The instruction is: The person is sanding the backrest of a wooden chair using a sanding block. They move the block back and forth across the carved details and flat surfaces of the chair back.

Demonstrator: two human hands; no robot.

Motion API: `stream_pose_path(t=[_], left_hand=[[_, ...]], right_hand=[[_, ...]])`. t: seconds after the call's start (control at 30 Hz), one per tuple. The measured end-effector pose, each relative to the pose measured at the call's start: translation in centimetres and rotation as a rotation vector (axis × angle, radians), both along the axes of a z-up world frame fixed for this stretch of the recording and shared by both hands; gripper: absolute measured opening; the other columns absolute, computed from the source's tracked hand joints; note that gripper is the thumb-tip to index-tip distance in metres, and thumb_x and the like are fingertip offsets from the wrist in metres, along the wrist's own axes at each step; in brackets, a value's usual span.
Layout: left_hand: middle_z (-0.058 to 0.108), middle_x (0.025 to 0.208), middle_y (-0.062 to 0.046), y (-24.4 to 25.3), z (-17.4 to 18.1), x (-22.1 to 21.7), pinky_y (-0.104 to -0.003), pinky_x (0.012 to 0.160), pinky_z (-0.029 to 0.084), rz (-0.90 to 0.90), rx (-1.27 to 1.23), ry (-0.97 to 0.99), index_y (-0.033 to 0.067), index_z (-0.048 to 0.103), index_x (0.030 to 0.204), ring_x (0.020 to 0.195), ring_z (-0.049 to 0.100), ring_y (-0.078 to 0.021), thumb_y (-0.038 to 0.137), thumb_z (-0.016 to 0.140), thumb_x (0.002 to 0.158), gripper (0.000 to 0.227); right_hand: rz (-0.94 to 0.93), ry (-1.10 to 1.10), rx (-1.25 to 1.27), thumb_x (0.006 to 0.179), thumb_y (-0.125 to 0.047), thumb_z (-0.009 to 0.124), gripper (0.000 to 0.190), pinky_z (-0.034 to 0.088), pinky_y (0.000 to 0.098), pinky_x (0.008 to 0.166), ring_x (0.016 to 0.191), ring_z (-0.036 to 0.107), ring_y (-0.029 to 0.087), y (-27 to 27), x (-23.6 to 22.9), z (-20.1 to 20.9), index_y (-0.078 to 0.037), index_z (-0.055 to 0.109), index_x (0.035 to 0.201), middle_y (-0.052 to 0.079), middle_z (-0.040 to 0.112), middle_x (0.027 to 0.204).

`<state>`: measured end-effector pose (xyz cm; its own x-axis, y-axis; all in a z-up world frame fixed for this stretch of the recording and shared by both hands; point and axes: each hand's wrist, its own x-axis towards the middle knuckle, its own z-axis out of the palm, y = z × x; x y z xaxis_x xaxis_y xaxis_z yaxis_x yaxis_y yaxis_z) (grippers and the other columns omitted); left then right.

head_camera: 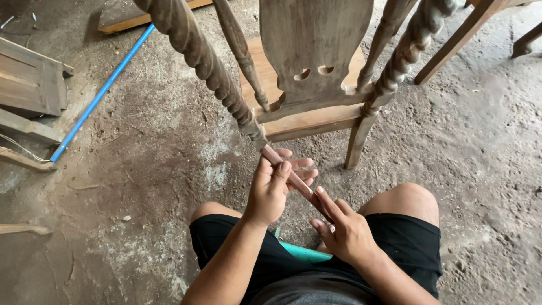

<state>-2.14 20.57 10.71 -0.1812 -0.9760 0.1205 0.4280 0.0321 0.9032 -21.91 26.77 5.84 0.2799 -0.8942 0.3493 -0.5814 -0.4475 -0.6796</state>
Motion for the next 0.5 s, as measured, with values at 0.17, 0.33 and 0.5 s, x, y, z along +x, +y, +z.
stream_pose_path(t=[0.17, 0.33, 0.5], left_hand=[[0.067, 0.123, -0.025, 0.3, 0.2, -0.7, -0.045, 0.092, 0.063, -0.052, 0.007, 0.042, 0.0067, 0.042, 0.129, 0.107, 0.073, -0.0336, 0.016, 0.04, 0.11, 0.022], [0.069, 0.121, -0.024, 0.9, -0.6, -1.8, -0.046, 0.091, 0.064, -0.062, -0.022, -0.075, 0.0041, 0.046, 0.119, 0.108, 0.074, -0.0327, 0.018, 0.04, 0.113, 0.016], [0.07, 0.117, -0.024, 0.6, -1.4, -1.8, -0.046, 0.089, 0.064, -0.047, 0.045, 0.009, 0.0053, 0.045, 0.119, 0.104, 0.075, -0.0333, 0.02, 0.04, 0.112, 0.017]], right_hand=[[-0.037, -0.124, 0.046, 0.097, -0.029, 0.059, 0.061, 0.055, 0.0419, 0.061, 0.067, 0.067, 0.034, -0.5, -0.3, 0.1, -0.002, 0.045, 0.149, 0.016, 0.066, 0.084], [-0.005, -0.139, -0.022, 0.104, -0.028, 0.052, 0.043, 0.058, 0.041, 0.067, 0.079, 0.072, 0.036, -0.4, 0.0, -0.7, -0.001, 0.052, 0.139, 0.02, 0.07, 0.096], [0.041, -0.136, 0.136, 0.101, -0.021, 0.055, 0.042, 0.059, 0.0414, 0.067, 0.081, 0.074, 0.037, -0.5, -0.2, -1.4, -0.001, 0.054, 0.137, 0.019, 0.074, 0.098]])
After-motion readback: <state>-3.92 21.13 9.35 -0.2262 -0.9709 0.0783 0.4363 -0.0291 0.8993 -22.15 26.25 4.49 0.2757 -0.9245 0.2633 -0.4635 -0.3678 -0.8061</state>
